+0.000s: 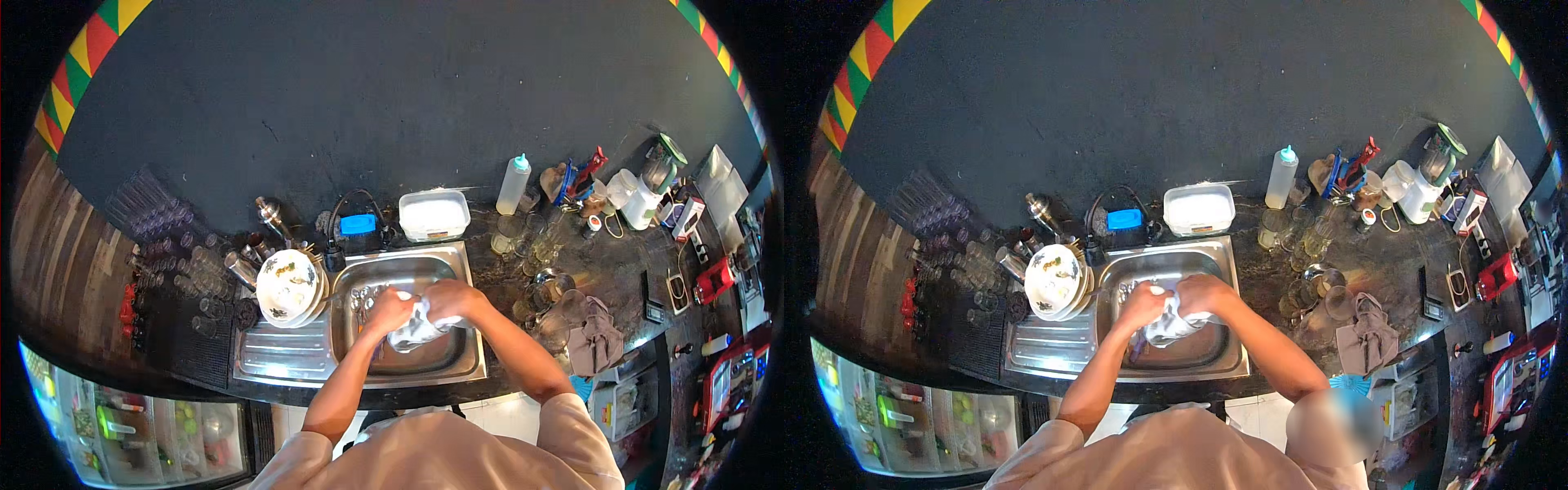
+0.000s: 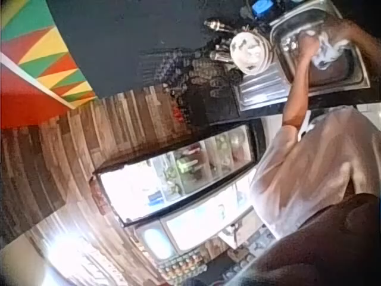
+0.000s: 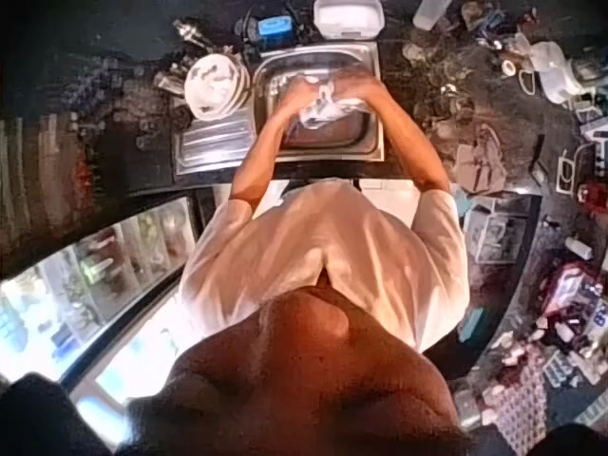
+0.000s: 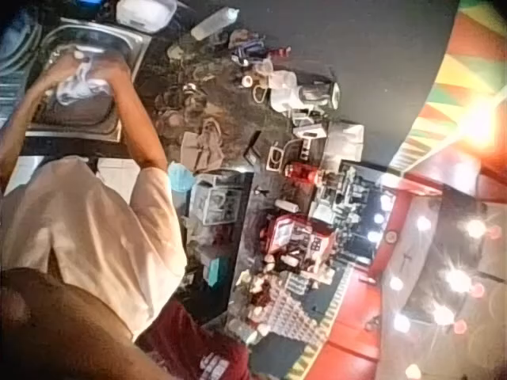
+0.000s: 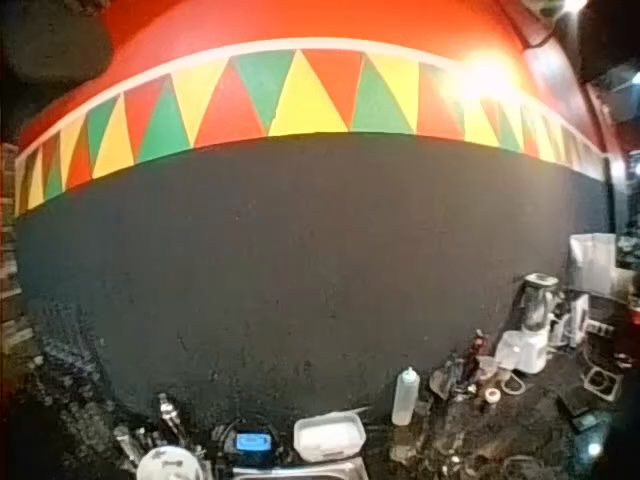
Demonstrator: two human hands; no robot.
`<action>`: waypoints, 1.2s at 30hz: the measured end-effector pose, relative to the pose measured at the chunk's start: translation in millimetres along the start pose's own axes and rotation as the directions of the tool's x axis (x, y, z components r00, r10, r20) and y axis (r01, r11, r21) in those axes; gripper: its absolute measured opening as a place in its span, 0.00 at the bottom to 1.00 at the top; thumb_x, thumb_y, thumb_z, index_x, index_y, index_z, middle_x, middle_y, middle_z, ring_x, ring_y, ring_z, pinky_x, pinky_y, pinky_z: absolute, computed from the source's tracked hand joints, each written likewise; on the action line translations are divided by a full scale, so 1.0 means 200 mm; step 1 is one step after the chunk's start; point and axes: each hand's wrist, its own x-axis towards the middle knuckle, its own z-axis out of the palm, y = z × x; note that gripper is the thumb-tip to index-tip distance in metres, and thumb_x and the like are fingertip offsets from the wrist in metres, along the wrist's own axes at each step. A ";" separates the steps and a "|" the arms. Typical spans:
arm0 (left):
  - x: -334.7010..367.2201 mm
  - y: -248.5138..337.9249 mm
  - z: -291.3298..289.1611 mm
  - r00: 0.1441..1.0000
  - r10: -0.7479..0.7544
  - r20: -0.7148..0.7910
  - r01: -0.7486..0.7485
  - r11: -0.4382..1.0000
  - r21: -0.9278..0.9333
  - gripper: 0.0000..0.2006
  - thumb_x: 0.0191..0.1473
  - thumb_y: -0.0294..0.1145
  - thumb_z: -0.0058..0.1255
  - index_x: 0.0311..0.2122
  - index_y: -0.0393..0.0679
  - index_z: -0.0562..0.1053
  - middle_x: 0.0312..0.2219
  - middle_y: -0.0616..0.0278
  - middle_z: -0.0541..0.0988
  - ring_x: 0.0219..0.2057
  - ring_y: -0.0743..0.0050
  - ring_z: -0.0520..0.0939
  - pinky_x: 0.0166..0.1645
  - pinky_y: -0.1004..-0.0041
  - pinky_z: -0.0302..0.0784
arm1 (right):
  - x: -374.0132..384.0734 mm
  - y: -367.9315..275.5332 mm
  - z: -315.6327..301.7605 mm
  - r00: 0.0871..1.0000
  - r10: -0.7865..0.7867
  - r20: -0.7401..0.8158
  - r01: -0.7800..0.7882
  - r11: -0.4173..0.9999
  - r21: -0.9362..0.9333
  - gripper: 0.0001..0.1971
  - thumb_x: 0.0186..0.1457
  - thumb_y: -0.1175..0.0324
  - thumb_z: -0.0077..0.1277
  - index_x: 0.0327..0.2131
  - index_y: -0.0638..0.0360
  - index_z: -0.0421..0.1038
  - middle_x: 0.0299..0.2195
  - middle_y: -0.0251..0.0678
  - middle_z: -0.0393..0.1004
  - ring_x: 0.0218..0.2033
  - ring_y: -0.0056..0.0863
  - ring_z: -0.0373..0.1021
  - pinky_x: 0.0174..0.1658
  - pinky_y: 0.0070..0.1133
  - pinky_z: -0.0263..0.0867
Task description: The recorder is washing and rinsing glass cups at a restaurant bar sink.
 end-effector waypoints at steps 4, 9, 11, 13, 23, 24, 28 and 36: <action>-0.01 -0.01 0.02 0.958 -0.285 0.026 0.282 0.926 -0.252 0.09 0.43 0.34 0.49 0.28 0.41 0.75 0.21 0.59 0.77 0.22 0.77 0.76 0.26 0.76 0.69 | -0.02 0.25 0.12 0.925 -0.302 -0.231 0.377 0.650 0.660 0.24 0.29 0.63 0.53 0.34 0.65 0.71 0.31 0.41 0.73 0.31 0.26 0.69 0.34 0.24 0.63; -0.09 -0.11 0.00 0.942 -0.333 0.033 0.241 0.609 -0.756 0.10 0.44 0.34 0.51 0.27 0.38 0.75 0.21 0.64 0.76 0.22 0.81 0.75 0.25 0.77 0.70 | -0.19 0.19 0.21 0.957 -0.154 -0.246 0.288 0.614 0.735 0.32 0.32 0.73 0.56 0.48 0.62 0.60 0.29 0.29 0.68 0.28 0.18 0.61 0.33 0.15 0.58; -0.07 -0.08 -0.01 0.939 -0.337 0.070 0.299 0.699 -0.650 0.11 0.44 0.34 0.51 0.28 0.35 0.75 0.22 0.61 0.76 0.22 0.79 0.75 0.25 0.76 0.70 | -0.12 0.22 0.34 0.950 -0.184 -0.251 0.310 0.490 0.815 0.27 0.35 0.71 0.56 0.44 0.61 0.63 0.30 0.28 0.69 0.28 0.18 0.61 0.32 0.15 0.58; -0.07 -0.09 0.00 0.938 -0.327 0.116 0.314 0.659 -0.683 0.12 0.44 0.35 0.52 0.28 0.35 0.75 0.22 0.61 0.76 0.22 0.78 0.75 0.26 0.76 0.70 | -0.03 0.24 0.45 0.972 -0.150 -0.180 0.230 0.461 0.857 0.26 0.35 0.70 0.56 0.43 0.62 0.63 0.31 0.29 0.69 0.29 0.18 0.62 0.32 0.15 0.58; -0.01 -0.21 -0.09 0.779 -0.395 0.487 0.627 0.496 -0.600 0.12 0.43 0.42 0.50 0.28 0.44 0.74 0.22 0.69 0.74 0.24 0.77 0.72 0.31 0.75 0.69 | -0.01 0.10 0.63 0.975 -0.018 -0.222 0.211 -0.243 0.947 0.35 0.29 0.73 0.54 0.47 0.66 0.55 0.37 0.45 0.68 0.39 0.37 0.67 0.41 0.29 0.65; -0.03 -0.21 -0.11 0.781 -0.391 0.488 0.625 0.499 -0.601 0.12 0.43 0.42 0.50 0.28 0.44 0.74 0.22 0.69 0.74 0.24 0.77 0.72 0.31 0.75 0.69 | -0.03 0.11 0.63 0.979 -0.015 -0.203 0.197 -0.190 0.962 0.35 0.29 0.72 0.55 0.47 0.66 0.55 0.36 0.45 0.69 0.38 0.36 0.68 0.40 0.29 0.66; -0.16 -0.11 -0.13 0.899 -0.195 0.392 0.436 0.308 -0.846 0.20 0.47 0.46 0.42 0.42 0.45 0.68 0.36 0.62 0.73 0.36 0.69 0.73 0.38 0.64 0.70 | -0.04 0.07 0.68 0.924 0.195 -0.329 0.382 -0.443 0.811 0.24 0.36 0.81 0.49 0.43 0.67 0.61 0.34 0.42 0.71 0.36 0.33 0.69 0.36 0.26 0.68; -0.13 -0.02 0.07 0.927 -0.308 0.213 0.077 -0.401 -0.913 0.16 0.50 0.45 0.38 0.35 0.44 0.70 0.29 0.62 0.75 0.29 0.65 0.76 0.38 0.68 0.73 | 0.09 -0.15 0.80 0.687 0.329 -0.648 0.464 0.488 0.739 0.18 0.30 0.74 0.54 0.32 0.64 0.68 0.28 0.34 0.72 0.30 0.19 0.67 0.36 0.19 0.62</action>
